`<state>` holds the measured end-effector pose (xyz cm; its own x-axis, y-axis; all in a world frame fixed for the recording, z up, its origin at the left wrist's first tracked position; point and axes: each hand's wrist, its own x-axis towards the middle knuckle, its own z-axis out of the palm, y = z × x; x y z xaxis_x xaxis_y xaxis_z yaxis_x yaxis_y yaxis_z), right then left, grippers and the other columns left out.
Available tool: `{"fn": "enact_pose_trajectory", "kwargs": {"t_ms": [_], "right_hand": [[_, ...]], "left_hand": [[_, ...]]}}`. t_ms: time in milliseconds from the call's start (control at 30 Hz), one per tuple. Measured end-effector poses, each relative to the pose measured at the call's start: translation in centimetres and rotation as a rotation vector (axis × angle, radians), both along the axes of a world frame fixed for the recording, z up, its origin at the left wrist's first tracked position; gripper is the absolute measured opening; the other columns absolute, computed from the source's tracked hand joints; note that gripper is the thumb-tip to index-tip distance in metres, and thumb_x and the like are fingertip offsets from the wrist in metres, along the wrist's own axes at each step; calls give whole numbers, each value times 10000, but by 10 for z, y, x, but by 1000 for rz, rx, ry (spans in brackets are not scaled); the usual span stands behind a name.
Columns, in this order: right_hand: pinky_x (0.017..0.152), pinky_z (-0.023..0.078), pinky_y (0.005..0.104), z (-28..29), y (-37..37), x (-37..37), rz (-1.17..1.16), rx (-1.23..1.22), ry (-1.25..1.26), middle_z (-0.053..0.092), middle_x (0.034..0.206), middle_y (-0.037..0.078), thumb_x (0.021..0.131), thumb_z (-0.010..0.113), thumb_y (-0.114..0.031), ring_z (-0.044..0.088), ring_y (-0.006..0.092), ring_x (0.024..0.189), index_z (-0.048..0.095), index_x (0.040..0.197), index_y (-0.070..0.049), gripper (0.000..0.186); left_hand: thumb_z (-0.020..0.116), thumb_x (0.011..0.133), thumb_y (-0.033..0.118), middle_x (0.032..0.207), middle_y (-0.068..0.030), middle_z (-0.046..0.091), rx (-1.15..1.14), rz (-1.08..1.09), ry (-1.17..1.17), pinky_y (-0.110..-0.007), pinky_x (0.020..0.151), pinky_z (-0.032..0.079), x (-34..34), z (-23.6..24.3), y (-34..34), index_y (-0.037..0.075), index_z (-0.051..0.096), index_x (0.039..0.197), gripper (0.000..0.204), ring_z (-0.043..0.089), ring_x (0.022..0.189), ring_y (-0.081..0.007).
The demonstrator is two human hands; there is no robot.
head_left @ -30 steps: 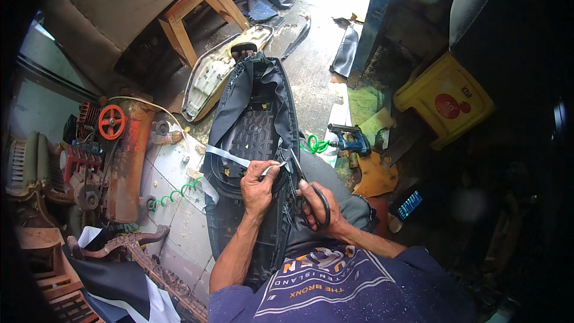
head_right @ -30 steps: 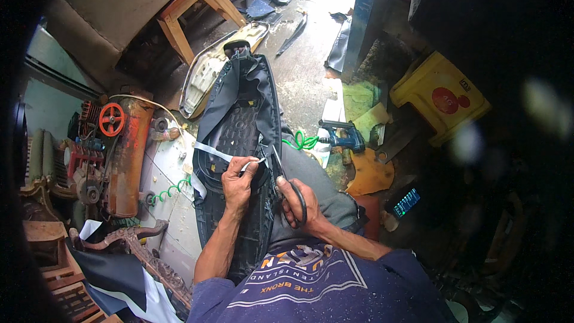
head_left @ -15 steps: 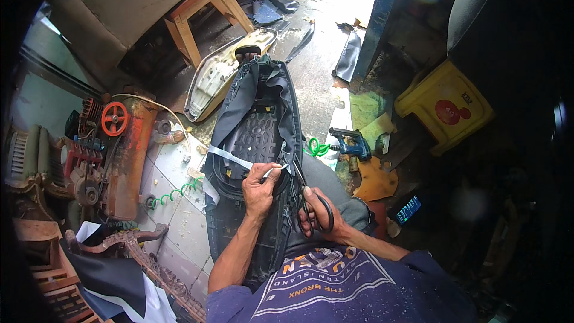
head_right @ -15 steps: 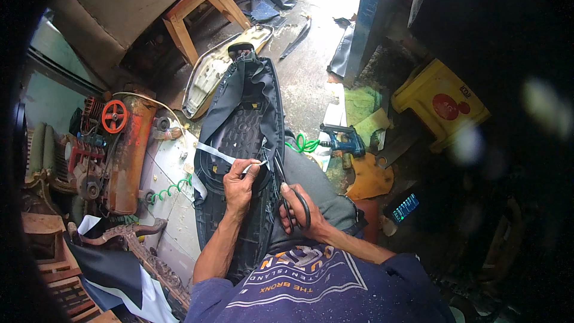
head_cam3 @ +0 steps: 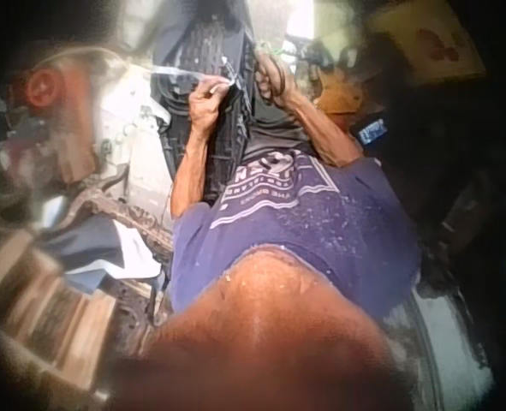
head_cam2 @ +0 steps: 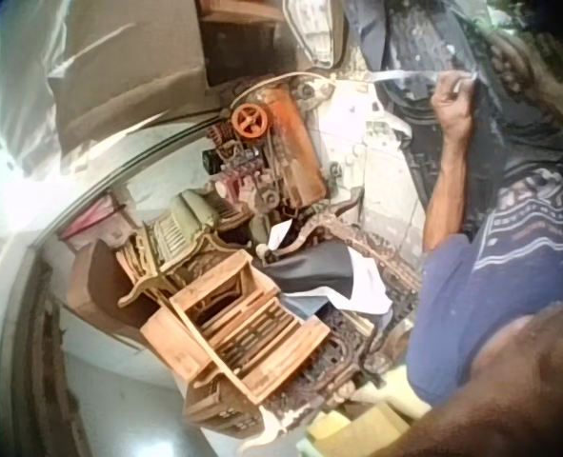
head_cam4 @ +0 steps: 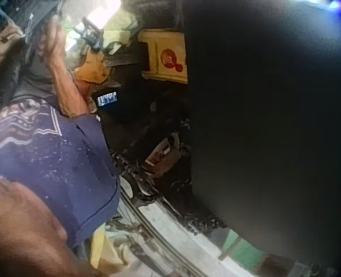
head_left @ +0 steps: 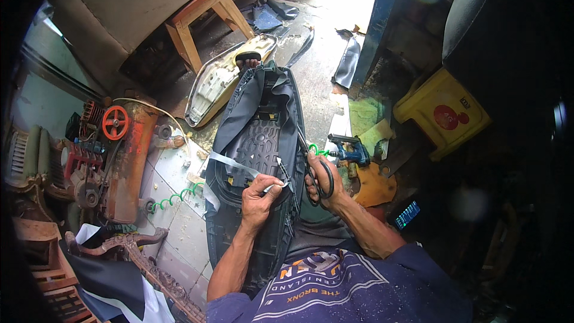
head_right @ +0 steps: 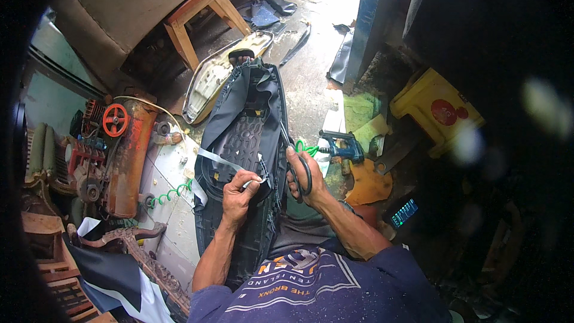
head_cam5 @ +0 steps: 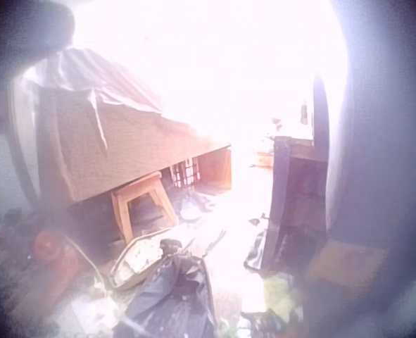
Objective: The person trims excess black upholstery fabric from a motorcycle seat base using scissors and then staples the fabric edges to the underside of the seat using a pneumatic staple gun. The person flips the seat to check fit and continues trimming and stapling around the perimeter.
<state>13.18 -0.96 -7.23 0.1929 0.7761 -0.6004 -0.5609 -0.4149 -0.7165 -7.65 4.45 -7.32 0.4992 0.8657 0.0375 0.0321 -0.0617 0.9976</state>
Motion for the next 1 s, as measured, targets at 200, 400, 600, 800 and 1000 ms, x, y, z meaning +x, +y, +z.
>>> {"fn": "enact_pose_trajectory", "kwargs": {"t_ms": [200,400,600,800,1000], "right_hand": [[332,363,246,2,0,6,19,65,-51,509,660,-12,1029,645,-571,457,79,417,522,1117,-73,521],[363,387,255,0,10,17,-9,77,-90,511,659,-13,1029,639,-585,468,81,442,527,1109,-79,524],[357,328,246,3,49,56,-13,40,-120,503,670,-9,1039,610,-581,428,73,439,515,1057,-145,447],[353,330,271,12,58,82,54,108,-228,496,640,-10,1048,597,-570,417,88,413,500,981,-113,472],[361,411,287,28,-32,51,128,135,-311,542,617,24,1065,602,-499,508,126,407,529,1075,-14,490]], "left_hand": [[787,978,160,1026,-12,687,-61,2,-28,-270,899,467,-4,5,2,33,774,1047,145,616,976,-114],[792,962,122,1021,-16,688,-97,-113,-76,-282,917,478,-8,7,1,33,774,1026,111,627,980,-127],[810,915,55,993,-19,718,-39,-290,-36,-318,963,495,-12,15,-2,56,796,987,73,650,1013,-159],[837,870,83,979,18,746,84,-500,72,-353,1052,452,-24,18,-5,85,815,939,72,622,1084,-183],[798,924,135,947,-51,757,-111,-831,148,-506,1134,445,-77,62,-6,27,796,921,108,688,1049,-244]]}}
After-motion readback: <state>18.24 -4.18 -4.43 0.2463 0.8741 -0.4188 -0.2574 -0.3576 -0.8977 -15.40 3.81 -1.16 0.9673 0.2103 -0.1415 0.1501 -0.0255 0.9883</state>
